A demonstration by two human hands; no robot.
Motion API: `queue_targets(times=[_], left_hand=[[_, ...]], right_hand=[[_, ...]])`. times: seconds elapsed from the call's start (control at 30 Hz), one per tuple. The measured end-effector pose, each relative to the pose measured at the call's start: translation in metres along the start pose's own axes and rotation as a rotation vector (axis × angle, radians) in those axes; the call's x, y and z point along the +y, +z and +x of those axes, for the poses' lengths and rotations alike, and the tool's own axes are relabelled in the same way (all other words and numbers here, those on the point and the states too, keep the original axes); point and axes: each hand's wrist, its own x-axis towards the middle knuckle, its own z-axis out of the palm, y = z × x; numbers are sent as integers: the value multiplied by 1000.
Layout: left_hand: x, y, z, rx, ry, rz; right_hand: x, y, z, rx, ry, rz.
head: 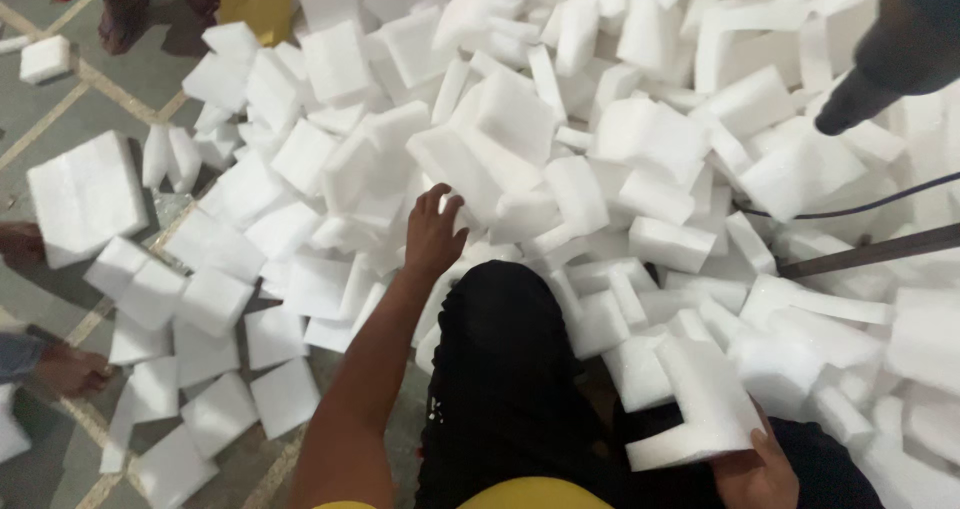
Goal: The person sits on the floor and repeatedly picks up white foam blocks, pressing their edges together under a stationary heat gun to fuse them. The person handles the foam pieces one at a time, rotating them to apply heat to different sides before placing them back into the pile.
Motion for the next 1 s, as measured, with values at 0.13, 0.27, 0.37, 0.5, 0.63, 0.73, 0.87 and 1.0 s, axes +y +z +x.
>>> queue_targets(times=[0.13,0.27,0.37,0.5,0.63,0.73,0.87,1.0], left_hand=[[-50,1,-28,293,-193,-121],[-93,-20,-36,502,-370,19],[-113,-39,-10,571,-278,152],[-125,-46,51,497,-40,245],[-120,-20,114,285,-99,246],[-121,6,140,203,-207,270],[-124,27,140,151,-296,371],[-118,24,128,-14,-338,470]], right_hand=[[0,-8,7,10,56,-8],[-5,-7,17,30,76,-32],[-11,2,36,23,59,-33],[-9,12,47,17,68,-29],[-5,15,55,28,71,-12],[-4,5,47,66,66,-1],[-13,-8,53,92,46,13],[-1,-24,43,119,72,28]])
